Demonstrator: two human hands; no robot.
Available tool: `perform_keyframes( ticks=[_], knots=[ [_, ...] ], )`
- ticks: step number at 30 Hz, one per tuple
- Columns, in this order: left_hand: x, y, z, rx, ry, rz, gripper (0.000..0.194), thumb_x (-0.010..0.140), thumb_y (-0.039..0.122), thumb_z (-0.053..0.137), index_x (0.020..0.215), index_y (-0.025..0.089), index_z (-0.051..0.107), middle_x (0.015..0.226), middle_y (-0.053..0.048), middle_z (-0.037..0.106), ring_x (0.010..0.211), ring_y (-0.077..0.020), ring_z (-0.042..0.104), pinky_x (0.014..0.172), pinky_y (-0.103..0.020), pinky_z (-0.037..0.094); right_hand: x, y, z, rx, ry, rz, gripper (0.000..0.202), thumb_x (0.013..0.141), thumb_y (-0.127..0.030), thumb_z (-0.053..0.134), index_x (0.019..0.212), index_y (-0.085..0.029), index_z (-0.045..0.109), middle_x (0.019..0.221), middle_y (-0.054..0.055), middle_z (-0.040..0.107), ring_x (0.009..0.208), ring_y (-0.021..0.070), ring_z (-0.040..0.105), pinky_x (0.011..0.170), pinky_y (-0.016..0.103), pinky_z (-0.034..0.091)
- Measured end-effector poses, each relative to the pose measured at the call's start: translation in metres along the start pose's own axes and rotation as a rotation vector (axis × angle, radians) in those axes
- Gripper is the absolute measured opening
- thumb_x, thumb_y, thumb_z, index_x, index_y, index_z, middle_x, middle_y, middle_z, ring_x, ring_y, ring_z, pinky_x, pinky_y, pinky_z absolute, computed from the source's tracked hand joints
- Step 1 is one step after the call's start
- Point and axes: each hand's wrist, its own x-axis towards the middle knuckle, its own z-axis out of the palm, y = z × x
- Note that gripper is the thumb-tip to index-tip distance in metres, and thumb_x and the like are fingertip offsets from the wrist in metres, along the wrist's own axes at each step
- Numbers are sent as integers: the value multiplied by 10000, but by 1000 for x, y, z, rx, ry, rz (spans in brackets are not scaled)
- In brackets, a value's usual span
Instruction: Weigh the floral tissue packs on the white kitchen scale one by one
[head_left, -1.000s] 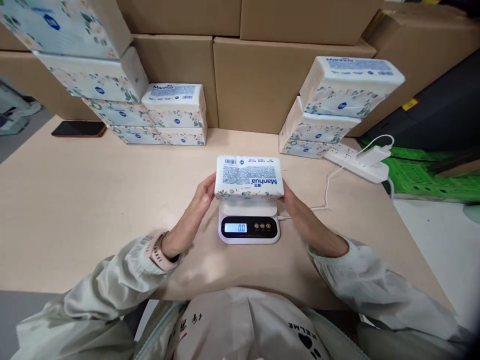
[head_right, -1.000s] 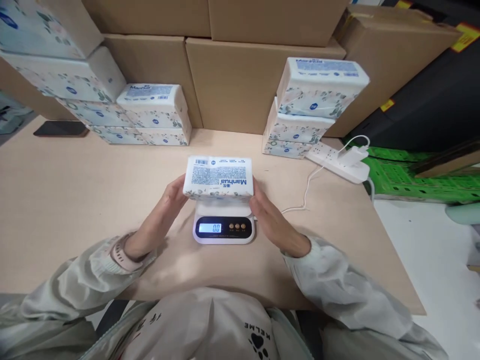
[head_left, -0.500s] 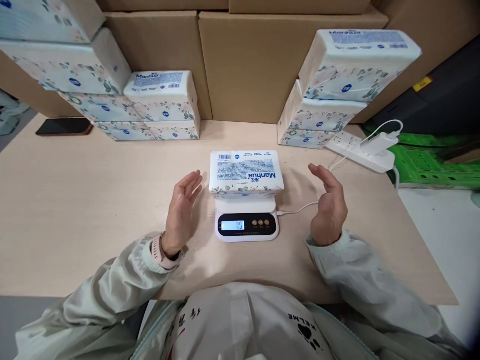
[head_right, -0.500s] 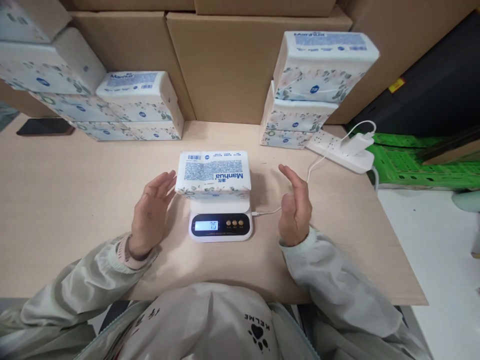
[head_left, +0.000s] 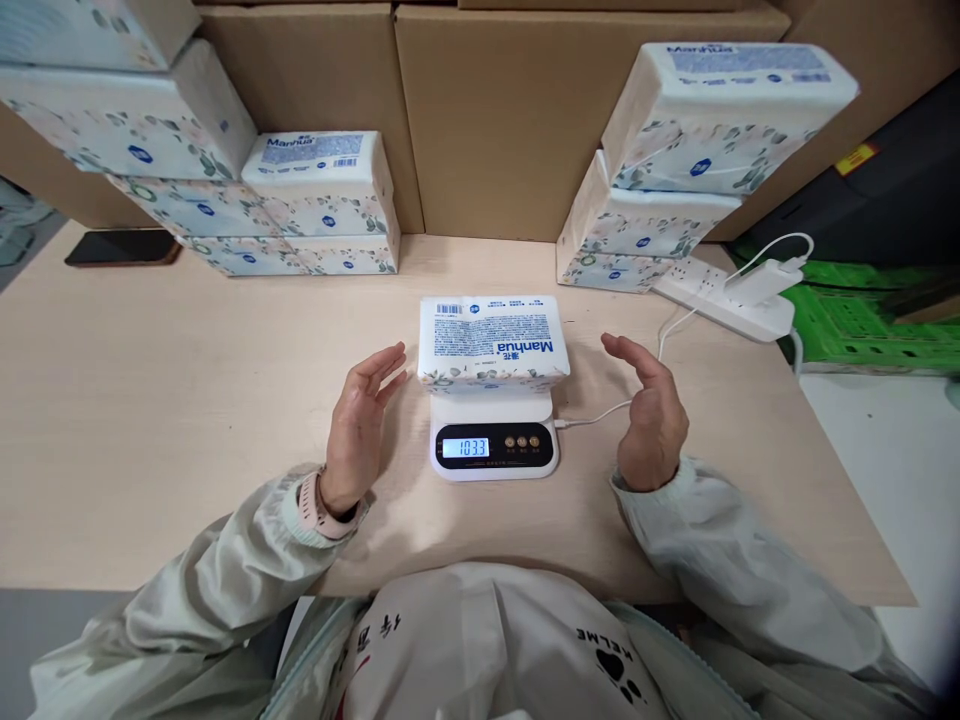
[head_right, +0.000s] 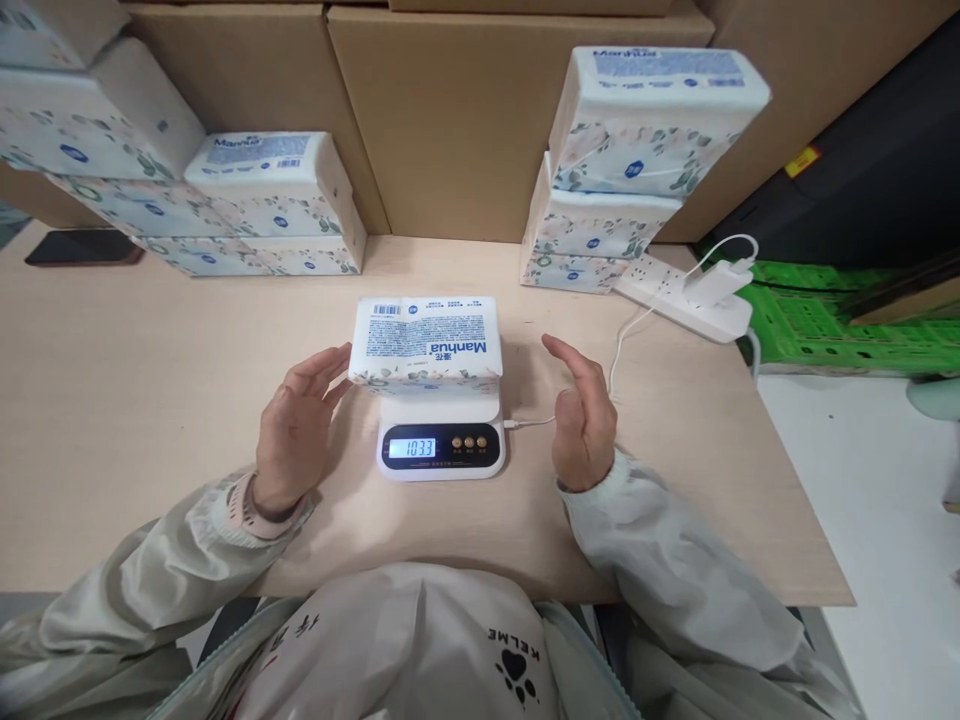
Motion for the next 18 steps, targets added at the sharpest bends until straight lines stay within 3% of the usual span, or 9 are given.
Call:
perform_keyframes(
  ticks=[12, 18],
  knots=[
    [0, -2, -1, -31, -21, 23, 502, 1010, 671, 528, 1250, 298, 764, 1455, -66, 674, 1423, -292, 570, 1216, -519, 459, -2, 1, 3, 13, 3, -24, 464, 1088, -458, 401, 1453, -328, 657, 1408, 32, 733, 1322, 264, 678, 1152, 523, 523],
    [-1, -1, -1, -20, -36, 16, 531, 1020, 682, 502, 1284, 299, 757, 1494, -59, 652, 1483, -301, 526, 1254, -532, 417, -1, -3, 3, 2, -6, -35, 454, 1096, -436, 395, 1428, -310, 676, 1402, 29, 744, 1341, 270, 672, 1248, 574, 446]
  ],
)
